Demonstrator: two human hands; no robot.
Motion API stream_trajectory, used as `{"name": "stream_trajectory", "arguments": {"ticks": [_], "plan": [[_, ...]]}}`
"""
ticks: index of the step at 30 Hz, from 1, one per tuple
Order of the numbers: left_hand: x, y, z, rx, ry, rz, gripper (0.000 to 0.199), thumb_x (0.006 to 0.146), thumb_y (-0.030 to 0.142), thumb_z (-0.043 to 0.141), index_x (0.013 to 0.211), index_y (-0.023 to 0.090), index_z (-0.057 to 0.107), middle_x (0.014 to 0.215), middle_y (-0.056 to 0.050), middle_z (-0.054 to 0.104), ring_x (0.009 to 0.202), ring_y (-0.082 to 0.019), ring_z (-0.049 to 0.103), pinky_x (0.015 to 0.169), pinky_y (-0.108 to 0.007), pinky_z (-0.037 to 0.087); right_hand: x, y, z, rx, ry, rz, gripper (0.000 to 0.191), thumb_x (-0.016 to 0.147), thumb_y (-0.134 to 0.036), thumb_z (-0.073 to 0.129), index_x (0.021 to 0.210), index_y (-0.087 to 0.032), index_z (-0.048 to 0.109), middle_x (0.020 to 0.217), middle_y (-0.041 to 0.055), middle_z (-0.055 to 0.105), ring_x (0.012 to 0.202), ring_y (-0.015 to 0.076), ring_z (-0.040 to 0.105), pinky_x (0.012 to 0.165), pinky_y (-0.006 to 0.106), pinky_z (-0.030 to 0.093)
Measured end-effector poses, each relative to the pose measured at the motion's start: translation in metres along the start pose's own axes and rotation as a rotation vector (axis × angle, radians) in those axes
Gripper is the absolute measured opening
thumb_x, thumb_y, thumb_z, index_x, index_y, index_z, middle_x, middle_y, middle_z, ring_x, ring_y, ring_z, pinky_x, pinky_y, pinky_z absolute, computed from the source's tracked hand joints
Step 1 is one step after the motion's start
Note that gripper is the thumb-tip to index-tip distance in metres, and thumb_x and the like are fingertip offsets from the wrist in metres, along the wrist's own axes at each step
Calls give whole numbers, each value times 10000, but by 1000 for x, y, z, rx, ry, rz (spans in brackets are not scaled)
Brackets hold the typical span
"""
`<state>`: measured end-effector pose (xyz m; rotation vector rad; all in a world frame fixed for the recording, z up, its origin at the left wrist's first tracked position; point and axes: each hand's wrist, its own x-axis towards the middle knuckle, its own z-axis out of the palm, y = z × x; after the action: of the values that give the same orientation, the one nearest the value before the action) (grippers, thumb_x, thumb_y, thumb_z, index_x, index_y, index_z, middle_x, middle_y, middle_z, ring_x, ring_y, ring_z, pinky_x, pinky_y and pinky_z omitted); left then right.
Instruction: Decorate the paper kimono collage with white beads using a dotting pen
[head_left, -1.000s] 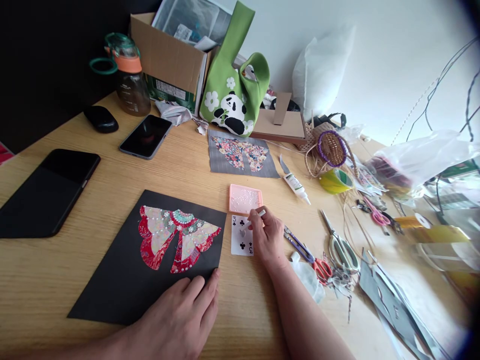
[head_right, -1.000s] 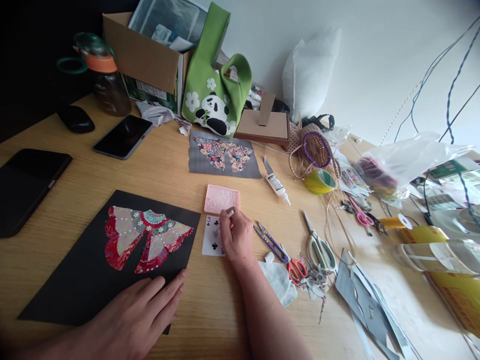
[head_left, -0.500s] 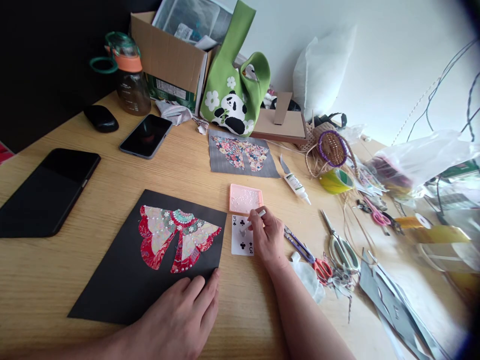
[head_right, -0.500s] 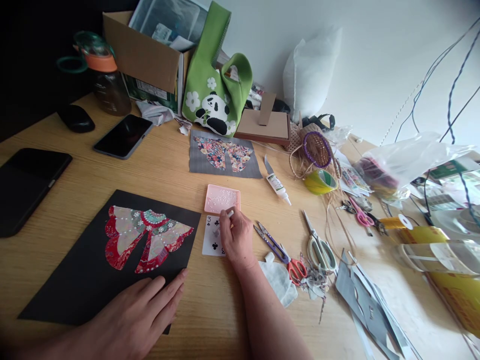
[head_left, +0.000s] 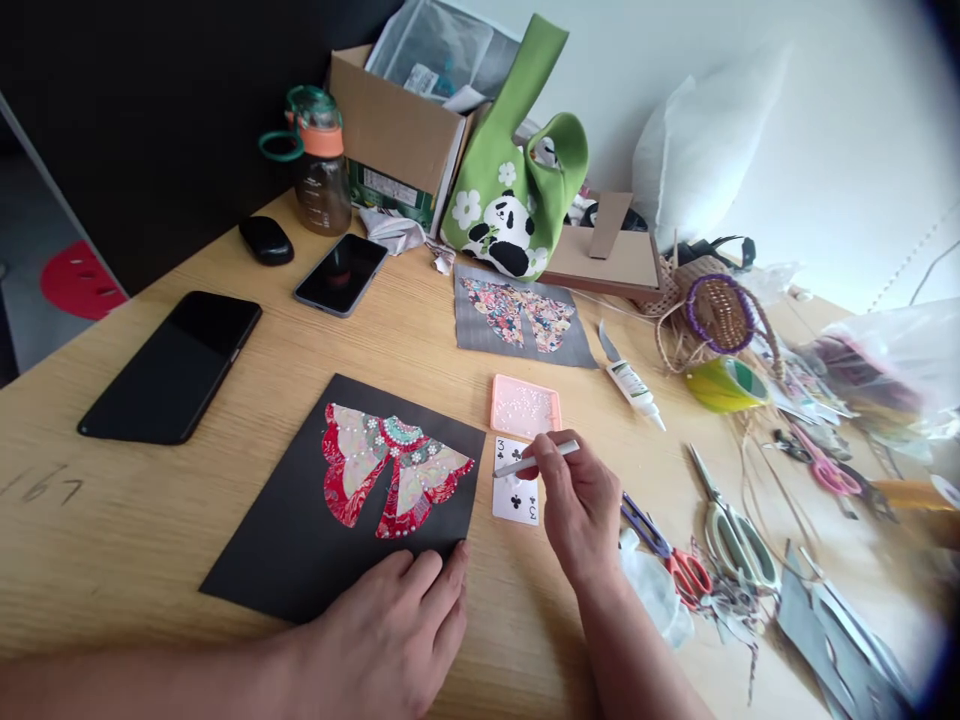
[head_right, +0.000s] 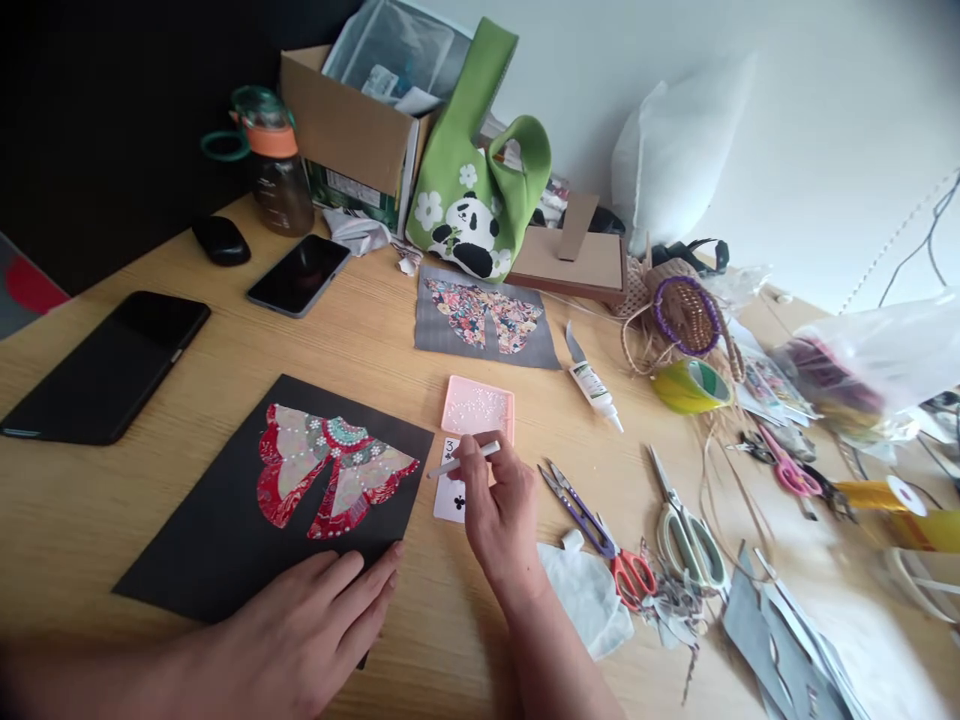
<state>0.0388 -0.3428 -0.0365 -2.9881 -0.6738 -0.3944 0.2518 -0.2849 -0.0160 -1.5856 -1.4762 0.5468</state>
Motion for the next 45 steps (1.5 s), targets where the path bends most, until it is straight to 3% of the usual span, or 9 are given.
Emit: {"name": "stream_trajectory", "arguments": {"ticks": [11,28,45], "plan": [[0,0,-2,-23,-33,-16,315,942,233,491,1150,91,681,1348,-168,632,835,-225,562,637,-348,396,-17,-4,15,-87,-100,-168,259,1013,-288,487,779,-216,571,662,-21,627,567,110,579,557,243,434],[-1,2,-2,0,-44,-54,354,941,280,511,1191,76,657,1335,-227,621,859,-231,568,670,-337,410,-23,-7,26,-76,-222,-236,193,1012,-236,482,842,-229,573,736,-9,648,645,134,628,627,252,471],[-1,3,4,3,-37,-53,379,912,312,578,1197,66,629,1323,-286,606,871,-247,574,661,-358,350,-24,-7,30,-105,-243,-267,176,998,-229,488,840,-230,565,717,-6,620,628,142,604,577,262,472]]}}
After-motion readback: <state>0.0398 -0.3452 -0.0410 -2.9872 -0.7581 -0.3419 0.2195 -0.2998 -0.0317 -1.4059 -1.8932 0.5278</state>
